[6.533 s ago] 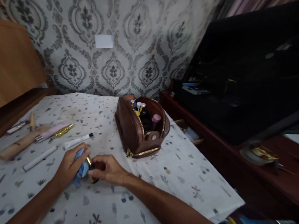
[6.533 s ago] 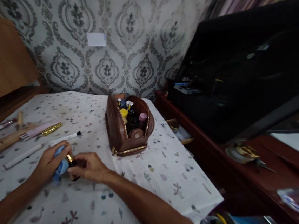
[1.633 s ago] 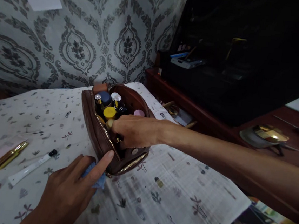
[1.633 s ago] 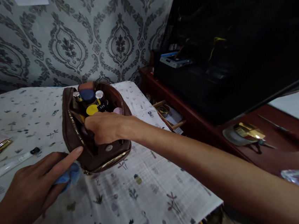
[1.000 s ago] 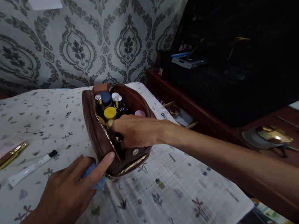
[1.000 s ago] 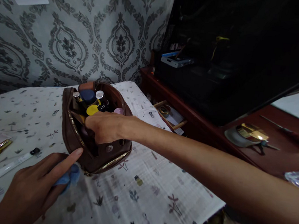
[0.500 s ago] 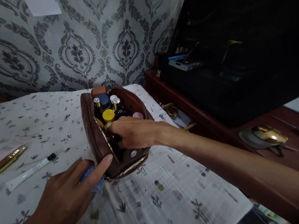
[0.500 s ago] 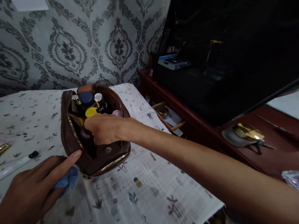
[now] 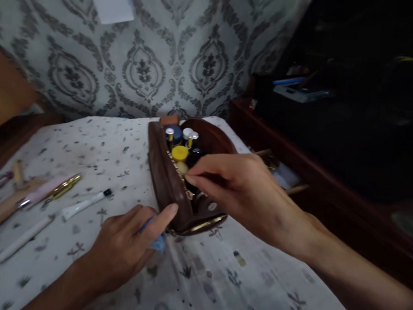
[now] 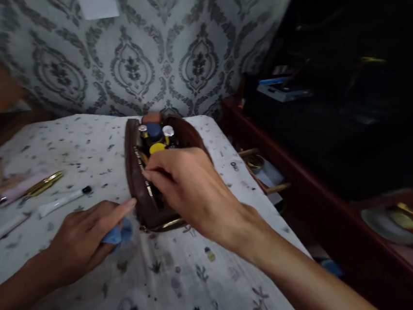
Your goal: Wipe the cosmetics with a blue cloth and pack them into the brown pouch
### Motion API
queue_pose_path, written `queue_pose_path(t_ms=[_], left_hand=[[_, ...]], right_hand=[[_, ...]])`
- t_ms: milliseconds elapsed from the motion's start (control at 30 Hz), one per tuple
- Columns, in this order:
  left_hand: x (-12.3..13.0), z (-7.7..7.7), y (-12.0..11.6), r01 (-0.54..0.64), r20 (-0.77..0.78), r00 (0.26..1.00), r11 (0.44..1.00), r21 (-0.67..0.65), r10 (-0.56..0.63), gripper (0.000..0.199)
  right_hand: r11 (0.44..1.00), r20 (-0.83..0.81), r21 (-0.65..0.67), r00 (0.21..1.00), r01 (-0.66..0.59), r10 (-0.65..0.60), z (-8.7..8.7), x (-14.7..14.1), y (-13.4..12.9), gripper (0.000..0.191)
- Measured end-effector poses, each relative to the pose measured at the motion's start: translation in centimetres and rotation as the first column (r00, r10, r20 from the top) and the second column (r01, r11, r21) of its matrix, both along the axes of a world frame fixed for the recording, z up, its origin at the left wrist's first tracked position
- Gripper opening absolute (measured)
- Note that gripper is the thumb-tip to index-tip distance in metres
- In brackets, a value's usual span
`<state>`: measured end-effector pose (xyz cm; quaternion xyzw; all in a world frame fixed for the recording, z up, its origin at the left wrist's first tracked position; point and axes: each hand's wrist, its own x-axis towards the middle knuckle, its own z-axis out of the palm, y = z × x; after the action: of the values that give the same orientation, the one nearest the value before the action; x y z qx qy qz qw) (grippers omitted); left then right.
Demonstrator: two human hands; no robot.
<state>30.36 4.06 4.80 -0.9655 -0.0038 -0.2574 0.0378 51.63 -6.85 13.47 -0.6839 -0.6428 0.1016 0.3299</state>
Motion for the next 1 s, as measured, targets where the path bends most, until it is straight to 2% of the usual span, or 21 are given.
queue_pose_path(t_ms=[100, 200, 267, 400, 533, 633, 733, 833, 933, 1000], left_hand=[[-1.4, -0.3, 0.6, -0.075, -0.059, 0.995, 0.997, 0.011, 0.075, 0.039], [-3.2, -1.3, 1.9, -0.210, -0.128, 0.969, 0.977, 0.032, 0.212, 0.037], [-4.4, -2.1, 3.2, -0.338, -0.162, 0.927, 0.941, 0.028, 0.338, 0.038], [-6.3, -2.8, 6.3, -0.612, -0.245, 0.772, 0.790, -0.039, 0.586, 0.037], [-8.2, -2.7, 9.9, -0.796, -0.217, 0.600, 0.601, -0.067, 0.770, 0.034], [-9.8, -3.1, 12.3, -0.881, -0.191, 0.471, 0.471, -0.044, 0.861, 0.035], [-10.9, -4.1, 13.7, -0.905, -0.220, 0.421, 0.423, -0.039, 0.880, 0.036], [-11.3, -4.9, 14.3, -0.915, -0.252, 0.397, 0.402, -0.033, 0.883, 0.035], [-11.1, -5.1, 14.6, -0.928, -0.267, 0.365, 0.370, -0.031, 0.892, 0.031], [-11.0, -5.1, 14.8, -0.934, -0.281, 0.351, 0.356, -0.034, 0.893, 0.030]], right_hand=[[0.995, -0.090, 0.094, 0.995, -0.031, 0.040, -1.2, -1.7, -1.1, 0.020], [0.979, -0.154, 0.127, 0.972, -0.159, 0.178, -2.9, -3.5, -1.8, 0.020], [0.962, -0.191, 0.129, 0.946, -0.240, 0.261, -4.3, -4.8, -1.7, 0.024], [0.938, -0.249, 0.096, 0.904, -0.334, 0.347, -7.4, -7.5, -0.3, 0.037], [0.930, -0.272, -0.028, 0.898, -0.367, 0.347, -10.3, -9.8, 1.9, 0.033], [0.934, -0.296, -0.115, 0.909, -0.339, 0.293, -11.4, -11.0, 3.3, 0.029], [0.937, -0.375, -0.137, 0.893, -0.321, 0.251, -11.8, -12.0, 4.4, 0.029], [0.925, -0.563, -0.147, 0.799, -0.349, 0.212, -12.5, -13.1, 5.4, 0.030], [0.921, -0.771, -0.136, 0.623, -0.366, 0.134, -13.5, -14.2, 6.1, 0.039], [0.931, -0.844, -0.113, 0.527, -0.347, 0.094, -14.2, -14.6, 6.3, 0.045]])
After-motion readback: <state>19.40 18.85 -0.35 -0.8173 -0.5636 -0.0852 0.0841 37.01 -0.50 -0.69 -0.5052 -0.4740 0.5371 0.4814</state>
